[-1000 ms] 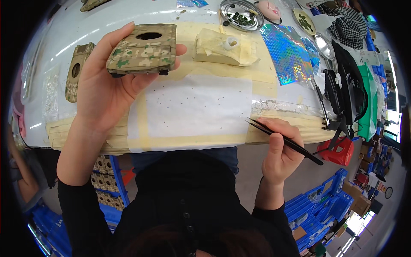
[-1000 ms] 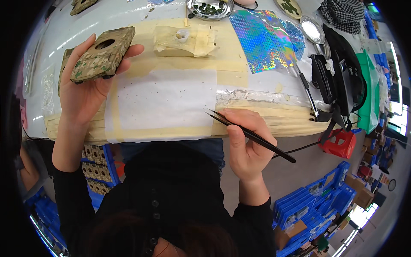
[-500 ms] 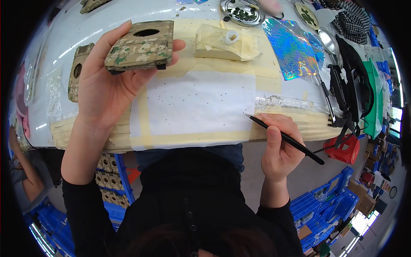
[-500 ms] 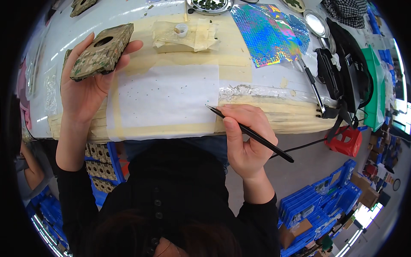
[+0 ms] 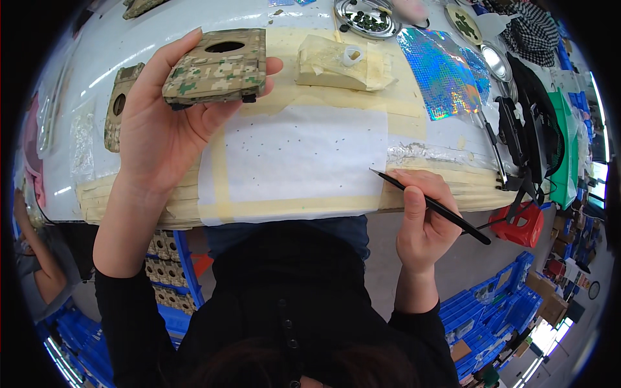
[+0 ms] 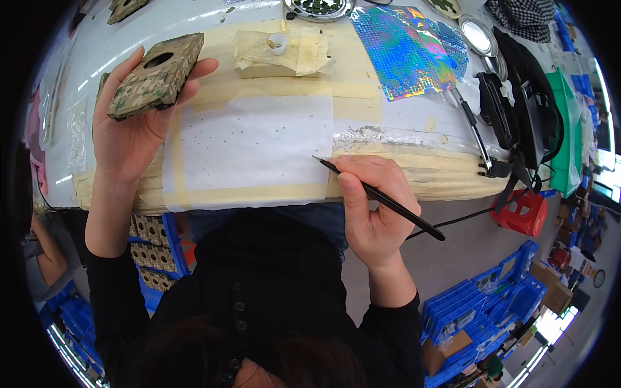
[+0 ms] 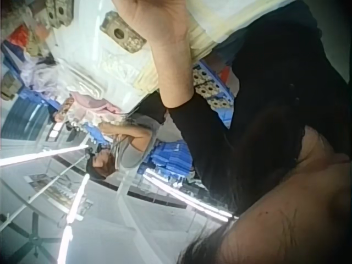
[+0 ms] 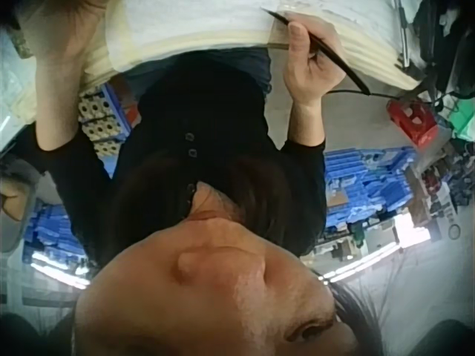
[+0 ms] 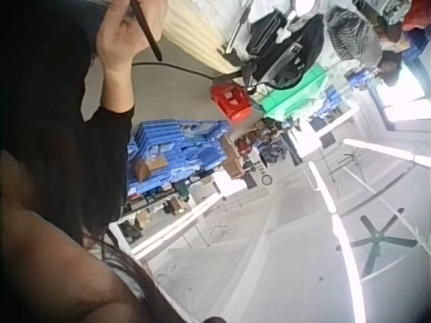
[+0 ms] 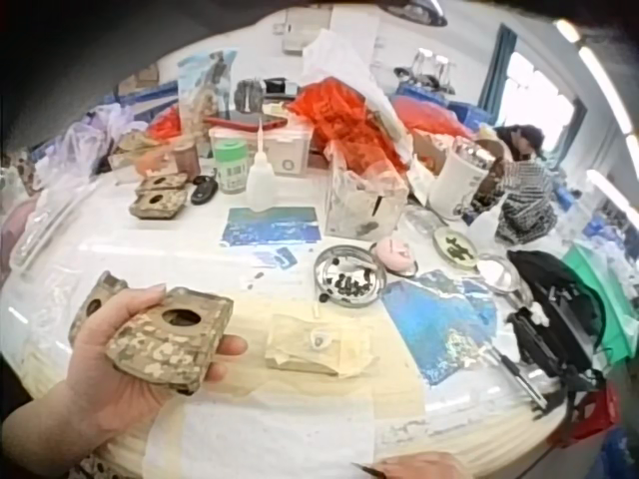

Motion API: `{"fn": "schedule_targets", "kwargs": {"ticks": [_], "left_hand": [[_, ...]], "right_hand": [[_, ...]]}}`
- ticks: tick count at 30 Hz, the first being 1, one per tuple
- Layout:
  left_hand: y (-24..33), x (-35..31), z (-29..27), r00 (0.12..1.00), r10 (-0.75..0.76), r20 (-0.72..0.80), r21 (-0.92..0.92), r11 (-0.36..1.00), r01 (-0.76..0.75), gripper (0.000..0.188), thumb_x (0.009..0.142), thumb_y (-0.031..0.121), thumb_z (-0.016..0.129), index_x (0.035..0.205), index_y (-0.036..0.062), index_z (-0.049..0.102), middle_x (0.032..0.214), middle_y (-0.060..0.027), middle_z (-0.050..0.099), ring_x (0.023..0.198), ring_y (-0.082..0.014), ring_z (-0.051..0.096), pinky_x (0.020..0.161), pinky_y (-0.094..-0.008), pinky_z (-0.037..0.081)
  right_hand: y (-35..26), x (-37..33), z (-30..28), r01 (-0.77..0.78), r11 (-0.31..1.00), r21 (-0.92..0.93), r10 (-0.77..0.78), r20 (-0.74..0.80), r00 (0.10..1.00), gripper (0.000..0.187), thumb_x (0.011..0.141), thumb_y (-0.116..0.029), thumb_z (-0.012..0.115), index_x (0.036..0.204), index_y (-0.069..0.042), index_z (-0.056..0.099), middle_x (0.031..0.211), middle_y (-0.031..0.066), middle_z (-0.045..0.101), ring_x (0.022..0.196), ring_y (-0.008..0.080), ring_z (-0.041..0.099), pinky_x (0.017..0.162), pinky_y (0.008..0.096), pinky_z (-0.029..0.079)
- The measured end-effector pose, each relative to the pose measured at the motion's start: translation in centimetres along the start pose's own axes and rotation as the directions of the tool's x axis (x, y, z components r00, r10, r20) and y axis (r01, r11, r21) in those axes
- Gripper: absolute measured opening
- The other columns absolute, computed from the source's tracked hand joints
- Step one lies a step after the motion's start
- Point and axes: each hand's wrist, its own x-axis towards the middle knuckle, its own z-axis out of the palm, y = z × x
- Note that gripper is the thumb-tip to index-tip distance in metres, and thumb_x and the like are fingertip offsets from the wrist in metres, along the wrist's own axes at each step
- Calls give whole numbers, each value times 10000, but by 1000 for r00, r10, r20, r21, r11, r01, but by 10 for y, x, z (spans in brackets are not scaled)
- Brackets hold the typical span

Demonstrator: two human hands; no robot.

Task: Apply details and clean a toy tank component using precision tools at a workbench.

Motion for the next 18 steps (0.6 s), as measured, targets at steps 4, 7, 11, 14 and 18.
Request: {"fn": "schedule_targets", "kwargs": {"ticks": [4,7,11,14,18], "left_hand": [[-1,0,0,1000,7,6,3,1000,-7,555,982,283,276,1308,-167,261,1238,-422,375,1014,-355,599,794,-270,578],[-1,0,0,1000,9,5,10,1000,-9,555,983,283,275,1309,-166,261,1238,-423,374,1013,-355,600,796,-272,577],[-1,-1,0,1000,16,16,9,1000,-16,555,983,282,273,1309,-167,260,1237,-424,372,1014,-354,600,797,-270,577],[-2,-1,0,1000,22,16,14,1000,-23,557,983,282,272,1309,-169,258,1236,-424,372,1013,-353,600,797,-269,578],[-1,-1,0,1000,17,8,18,1000,-17,560,982,284,273,1309,-171,254,1236,-423,372,1011,-351,602,798,-269,578]], "right_hand": [[-1,0,0,-11,1000,2,11,4,1000,69,824,-25,637,870,27,642,829,123,664,770,226,611,720,295,475],[-1,1,-1,-13,1000,5,13,9,1000,72,824,-27,638,871,27,642,831,123,664,775,226,612,726,295,474],[-3,0,-1,-31,999,17,31,3,1000,74,824,-28,638,873,28,642,837,125,664,780,227,614,736,298,475],[-4,0,0,-34,999,10,34,6,999,74,824,-28,638,872,28,641,842,125,664,784,228,615,743,301,475],[-4,1,-1,-28,1000,-5,29,15,999,73,826,-28,636,873,27,639,844,123,664,788,227,614,746,301,472]]}}
